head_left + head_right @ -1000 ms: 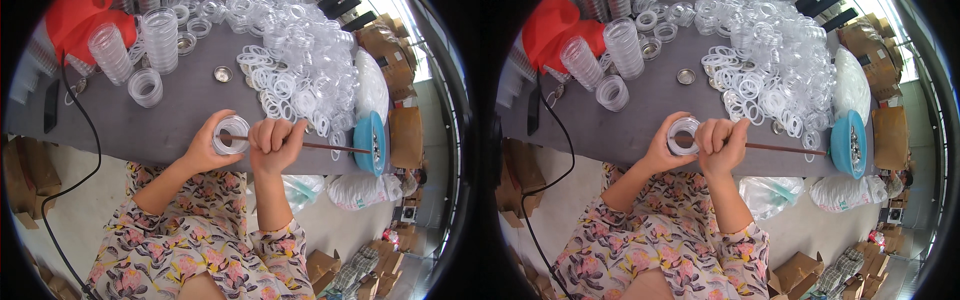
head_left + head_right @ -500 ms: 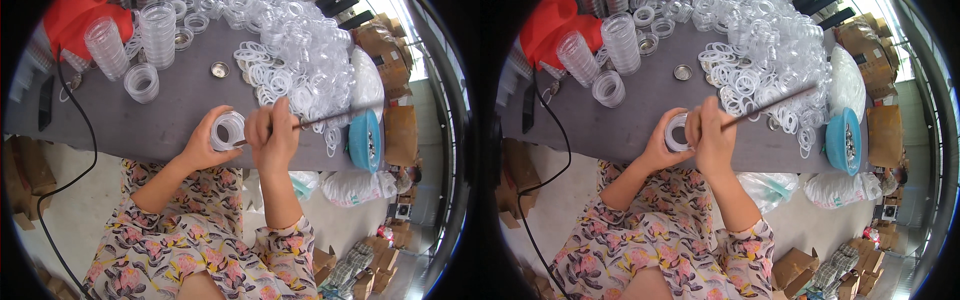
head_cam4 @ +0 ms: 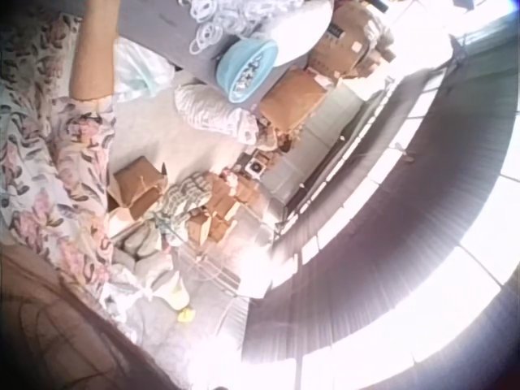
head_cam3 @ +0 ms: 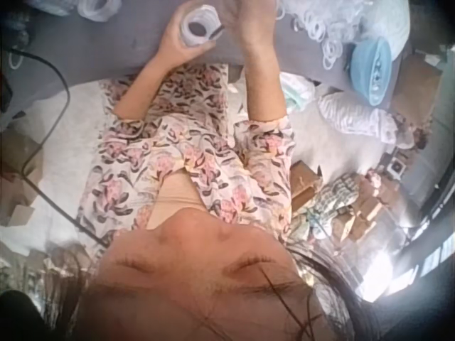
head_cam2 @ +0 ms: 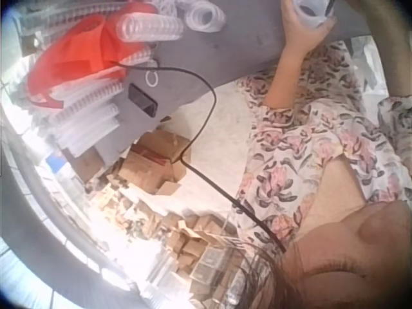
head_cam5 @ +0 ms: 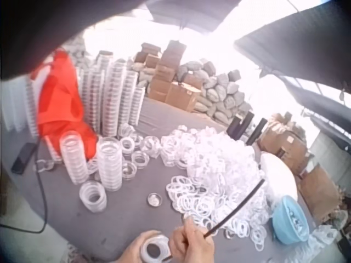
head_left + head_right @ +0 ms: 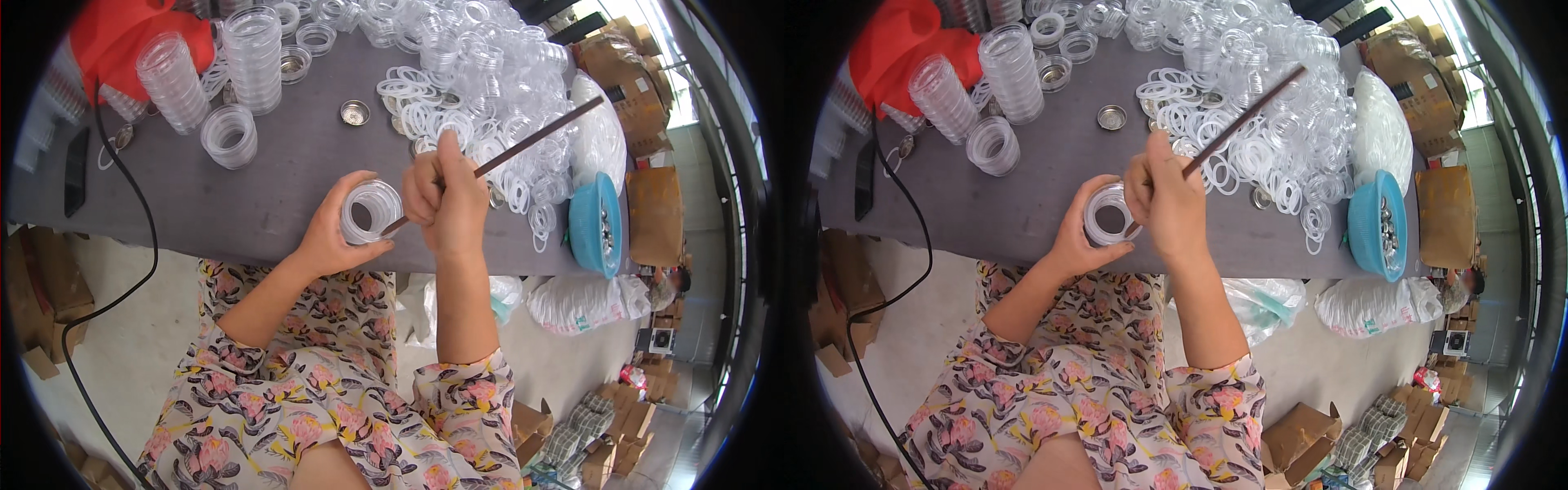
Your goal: The person uses a thin wooden stick to separate and stack clear plastic rings on a table. They repeatedly pick up rings, insert the stick to lift individual pieces, and place them into a growing stack. The person also moves loose rings aside to access more items.
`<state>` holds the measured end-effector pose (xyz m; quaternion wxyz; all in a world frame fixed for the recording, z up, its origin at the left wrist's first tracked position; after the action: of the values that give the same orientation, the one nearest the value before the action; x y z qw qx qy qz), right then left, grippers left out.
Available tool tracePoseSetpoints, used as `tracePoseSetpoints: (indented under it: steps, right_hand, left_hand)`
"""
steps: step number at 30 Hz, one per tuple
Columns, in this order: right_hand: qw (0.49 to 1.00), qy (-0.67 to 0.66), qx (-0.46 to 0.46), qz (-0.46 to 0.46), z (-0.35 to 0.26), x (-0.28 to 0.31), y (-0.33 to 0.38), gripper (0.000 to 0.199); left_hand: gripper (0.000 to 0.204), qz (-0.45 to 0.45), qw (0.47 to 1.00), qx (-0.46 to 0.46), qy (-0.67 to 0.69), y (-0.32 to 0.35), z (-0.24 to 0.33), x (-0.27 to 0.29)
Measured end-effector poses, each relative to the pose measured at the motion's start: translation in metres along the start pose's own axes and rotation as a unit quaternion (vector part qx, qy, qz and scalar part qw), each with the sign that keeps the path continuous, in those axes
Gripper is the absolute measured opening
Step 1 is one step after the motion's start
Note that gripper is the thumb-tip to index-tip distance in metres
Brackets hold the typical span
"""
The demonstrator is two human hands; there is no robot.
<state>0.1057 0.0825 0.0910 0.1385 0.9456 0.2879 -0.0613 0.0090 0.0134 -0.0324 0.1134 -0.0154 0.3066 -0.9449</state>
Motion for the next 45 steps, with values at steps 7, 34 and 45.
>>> tracePoseSetpoints:
  steps: [7, 34, 45]
  right_hand:
    - [0.957, -0.240, 0.147, 0.068, 0.032, -0.006, -0.010, 0.058]
    - [0.896, -0.442, 0.050, -0.012, 0.129, 0.111, -0.007, 0.059]
    - [0.890, -0.454, 0.048, -0.007, 0.129, 0.109, -0.010, 0.057]
  left_hand:
    - [0.082, 0.032, 0.999, 0.007, -0.003, 0.000, -0.001, -0.004]
    - [0.042, -0.170, 0.930, 0.005, -0.325, -0.159, -0.024, 0.072]
    - [0.044, -0.307, 0.670, 0.019, -0.676, -0.211, -0.121, 0.089]
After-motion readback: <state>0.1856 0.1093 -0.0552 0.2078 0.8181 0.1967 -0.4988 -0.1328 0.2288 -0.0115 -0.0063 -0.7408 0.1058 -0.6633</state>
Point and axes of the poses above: each hand's wrist, its own y-axis away from the middle knuckle, its own x-axis out of the back of the hand, z = x × y, the point moved 2 cm from there along -y, towards the middle knuckle, and after that the axes turned 14 degrees about -x, right-handed, at the moved point
